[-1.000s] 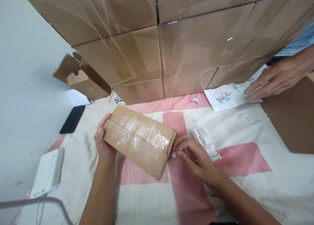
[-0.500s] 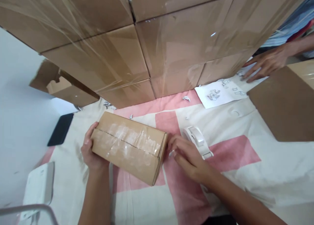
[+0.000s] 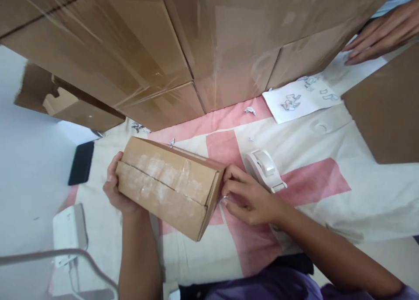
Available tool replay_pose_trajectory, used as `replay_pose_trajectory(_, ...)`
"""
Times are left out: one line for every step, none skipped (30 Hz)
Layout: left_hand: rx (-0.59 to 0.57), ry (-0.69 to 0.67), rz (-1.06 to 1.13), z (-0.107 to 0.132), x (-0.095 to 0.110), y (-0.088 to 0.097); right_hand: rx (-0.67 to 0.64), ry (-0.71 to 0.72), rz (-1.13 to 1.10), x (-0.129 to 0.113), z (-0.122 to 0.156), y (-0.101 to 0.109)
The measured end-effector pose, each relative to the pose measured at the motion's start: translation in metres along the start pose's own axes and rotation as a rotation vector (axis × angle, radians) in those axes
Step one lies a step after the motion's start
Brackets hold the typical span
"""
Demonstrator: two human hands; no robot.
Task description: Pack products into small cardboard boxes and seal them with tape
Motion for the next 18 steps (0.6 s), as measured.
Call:
replay_pose_trajectory(-0.006, -0.008, -0.006, 0.000, 0.000, 0.000, -0.010, 0.001, 0.020, 0.000, 0.000, 0.000)
replay_pose_trajectory(-0.009, -0.014, -0.011, -0.001, 0.000, 0.000, -0.024, -0.001, 0.043, 0.001, 0.000, -0.001)
replay_pose_trajectory(-0.008, -0.017, -0.013, -0.001, 0.001, 0.000, -0.040, -0.002, 0.067, 0.002, 0.001, -0.001)
replay_pose_trajectory(-0.004, -0.019, -0.014, -0.001, 0.001, 0.000, -0.058, 0.000, 0.091, 0.003, 0.001, -0.002)
replay_pose_trajectory(0.003, -0.019, -0.018, -0.001, 0.002, 0.000, -0.077, 0.002, 0.114, 0.004, 0.002, -0.003)
replay_pose_trajectory(0.011, -0.017, -0.024, -0.001, 0.002, 0.000, -0.093, 0.003, 0.136, 0.005, 0.002, -0.004)
replay_pose_trajectory(0.017, -0.014, -0.031, -0.001, 0.002, 0.000, -0.102, -0.001, 0.154, 0.007, 0.003, -0.005)
replay_pose_trajectory(0.016, -0.011, -0.038, -0.002, 0.003, 0.000, -0.105, -0.012, 0.166, 0.008, 0.003, -0.006)
replay_pose_trajectory(0.010, -0.006, -0.043, -0.002, 0.003, 0.000, -0.100, -0.030, 0.172, 0.010, 0.003, -0.008)
replay_pose_trajectory(0.004, -0.003, -0.045, -0.002, 0.003, 0.000, -0.089, -0.052, 0.173, 0.011, 0.003, -0.009)
replay_pose_trajectory(-0.001, 0.000, -0.044, -0.002, 0.003, 0.000, -0.076, -0.073, 0.167, 0.012, 0.003, -0.010)
replay_pose_trajectory(-0.003, 0.000, -0.042, -0.002, 0.002, 0.000, -0.062, -0.090, 0.157, 0.013, 0.003, -0.011)
replay_pose_trajectory(-0.005, 0.001, -0.040, -0.002, 0.002, -0.001, -0.048, -0.102, 0.146, 0.014, 0.003, -0.012)
replay_pose_trajectory(-0.004, 0.002, -0.038, -0.002, 0.002, -0.001, -0.034, -0.112, 0.134, 0.015, 0.004, -0.012)
replay_pose_trajectory(-0.004, 0.001, -0.034, -0.002, 0.002, -0.001, -0.019, -0.122, 0.125, 0.016, 0.004, -0.013)
replay_pose_trajectory(-0.005, -0.001, -0.029, -0.001, 0.002, -0.002, -0.002, -0.136, 0.121, 0.018, 0.005, -0.013)
replay_pose_trajectory(-0.005, -0.003, -0.023, -0.001, 0.002, -0.002, 0.017, -0.156, 0.124, 0.020, 0.006, -0.013)
replay_pose_trajectory(-0.006, 0.000, -0.016, -0.001, 0.002, -0.002, 0.043, -0.183, 0.136, 0.022, 0.007, -0.013)
Point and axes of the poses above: each hand's wrist, its own z-axis away from the middle knuckle, its own y-axis out of the back of the hand, x = y × z, the point moved 2 cm from there along -z, towards the middle knuckle, and after that the axes turned 7 degrees about y, right-handed, at the moved point
